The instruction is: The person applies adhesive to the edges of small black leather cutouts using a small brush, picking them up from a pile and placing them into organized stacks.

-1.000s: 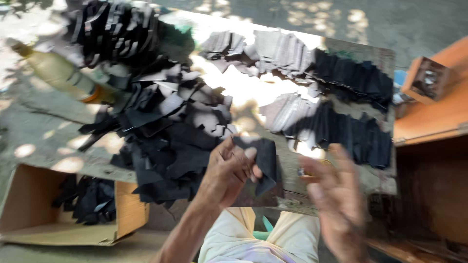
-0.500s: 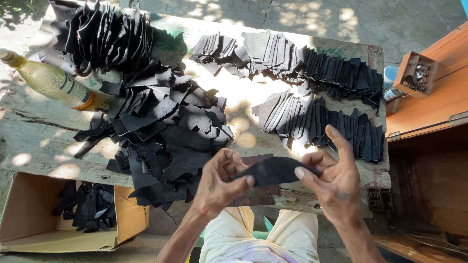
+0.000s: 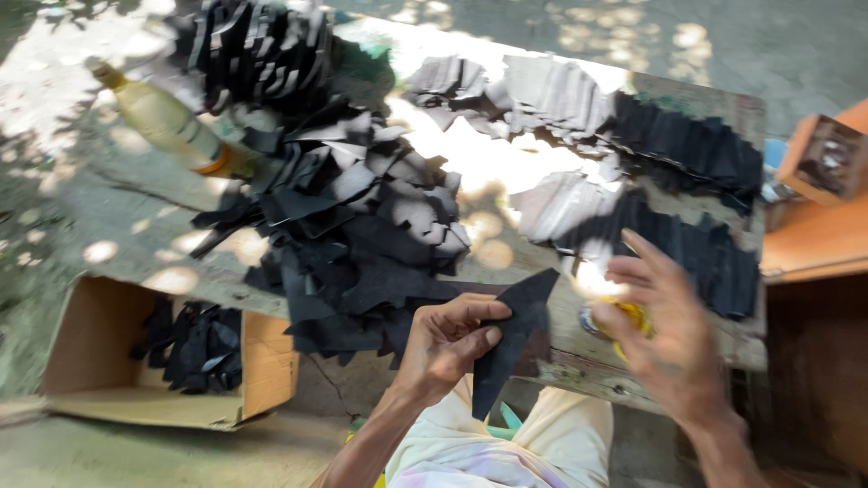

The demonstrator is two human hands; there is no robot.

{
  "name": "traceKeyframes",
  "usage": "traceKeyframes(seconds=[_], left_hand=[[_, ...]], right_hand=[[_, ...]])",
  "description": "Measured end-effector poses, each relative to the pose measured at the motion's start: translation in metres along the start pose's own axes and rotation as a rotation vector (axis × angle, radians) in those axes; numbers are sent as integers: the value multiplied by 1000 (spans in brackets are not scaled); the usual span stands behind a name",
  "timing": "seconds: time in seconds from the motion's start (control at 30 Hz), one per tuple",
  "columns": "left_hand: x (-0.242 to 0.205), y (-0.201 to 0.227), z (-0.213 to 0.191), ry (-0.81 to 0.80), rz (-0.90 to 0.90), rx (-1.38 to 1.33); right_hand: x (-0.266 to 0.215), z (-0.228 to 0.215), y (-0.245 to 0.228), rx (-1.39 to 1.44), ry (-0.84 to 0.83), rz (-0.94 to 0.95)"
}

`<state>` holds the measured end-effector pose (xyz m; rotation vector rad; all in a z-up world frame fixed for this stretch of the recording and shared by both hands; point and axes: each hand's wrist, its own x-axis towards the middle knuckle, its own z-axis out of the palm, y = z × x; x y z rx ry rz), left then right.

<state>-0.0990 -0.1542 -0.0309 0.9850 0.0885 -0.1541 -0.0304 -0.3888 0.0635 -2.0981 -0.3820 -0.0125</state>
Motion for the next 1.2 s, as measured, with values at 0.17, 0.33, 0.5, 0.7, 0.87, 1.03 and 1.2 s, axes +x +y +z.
traceKeyframes(seconds=[0.17, 0.33, 0.5, 0.7, 0.87, 1.03, 1.2], left_hand=[[-9, 23, -29, 200, 252, 111], [-26, 43, -49, 519, 338, 227], [-42, 49, -72, 691, 350, 351], [-25, 9, -26, 333, 148, 414], [16, -25, 6, 242, 220, 940], [30, -30, -3, 184, 185, 1118], [30, 24, 22, 89, -107, 830]], right_hand=[[-39, -36, 65, -699, -24, -137], [-58, -42, 194, -630, -64, -253], [-42, -22, 260, -472, -61, -358], [-66, -47, 113, -619, 58, -242], [-82, 28, 8, -349, 170, -208], [-92, 80, 23, -75, -89, -183], [-63, 82, 21, -102, 34, -258]])
